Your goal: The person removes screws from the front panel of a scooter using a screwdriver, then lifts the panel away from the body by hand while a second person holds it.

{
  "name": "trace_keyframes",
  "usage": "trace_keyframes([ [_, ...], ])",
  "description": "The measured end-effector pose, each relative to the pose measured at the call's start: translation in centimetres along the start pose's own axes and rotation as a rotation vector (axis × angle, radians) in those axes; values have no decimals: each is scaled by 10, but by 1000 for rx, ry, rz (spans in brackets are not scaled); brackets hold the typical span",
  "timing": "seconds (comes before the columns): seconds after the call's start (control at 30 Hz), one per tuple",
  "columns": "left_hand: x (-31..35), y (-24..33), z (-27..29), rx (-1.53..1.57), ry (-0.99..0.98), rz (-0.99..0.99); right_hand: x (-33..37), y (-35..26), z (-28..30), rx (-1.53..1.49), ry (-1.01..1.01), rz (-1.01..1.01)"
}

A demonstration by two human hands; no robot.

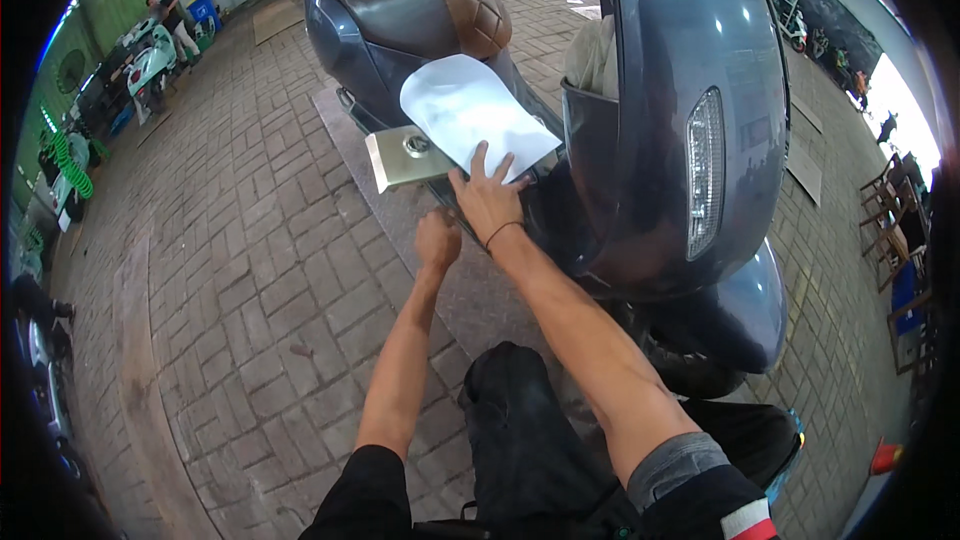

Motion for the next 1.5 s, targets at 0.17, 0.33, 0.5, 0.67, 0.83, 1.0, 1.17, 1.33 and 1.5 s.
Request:
trace_keyframes([
  [0.17,8,-50,62,-73,202,121,-2,5,9,-6,30,26],
  [0.33,67,-122,151,-29,418,-20,2,2,-10,-3,-14,-14],
  [0.5,158,-168,246,-168,446,84,7,7,-44,-17,-25,-92],
  [0.67,243,-242,276,-407,453,137,7,0,-113,-102,-42,-245],
  [0.83,258,-187,305,-588,2,392,15,5,-146,46,-107,-241],
  [1.0,237,-175,304,-735,-38,289,30,20,-133,-57,-155,-283],
  [1.17,206,-120,336,-672,169,13,59,-37,-57,-595,97,185],
  [1.33,171,-32,331,141,76,-301,181,-63,19,-1024,-493,286],
  [1.5,159,49,339,490,218,-431,249,-35,79,-1310,-611,34],
])
Point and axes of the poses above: each hand's wrist, its own x-axis away from the middle knuckle, its own z-axis out of the back of the hand, y = z × x, the point moved 5 cm from there along -x, towards the middle knuckle, and after that the axes turned 12 degrees about -x, right-handed, at the moved point
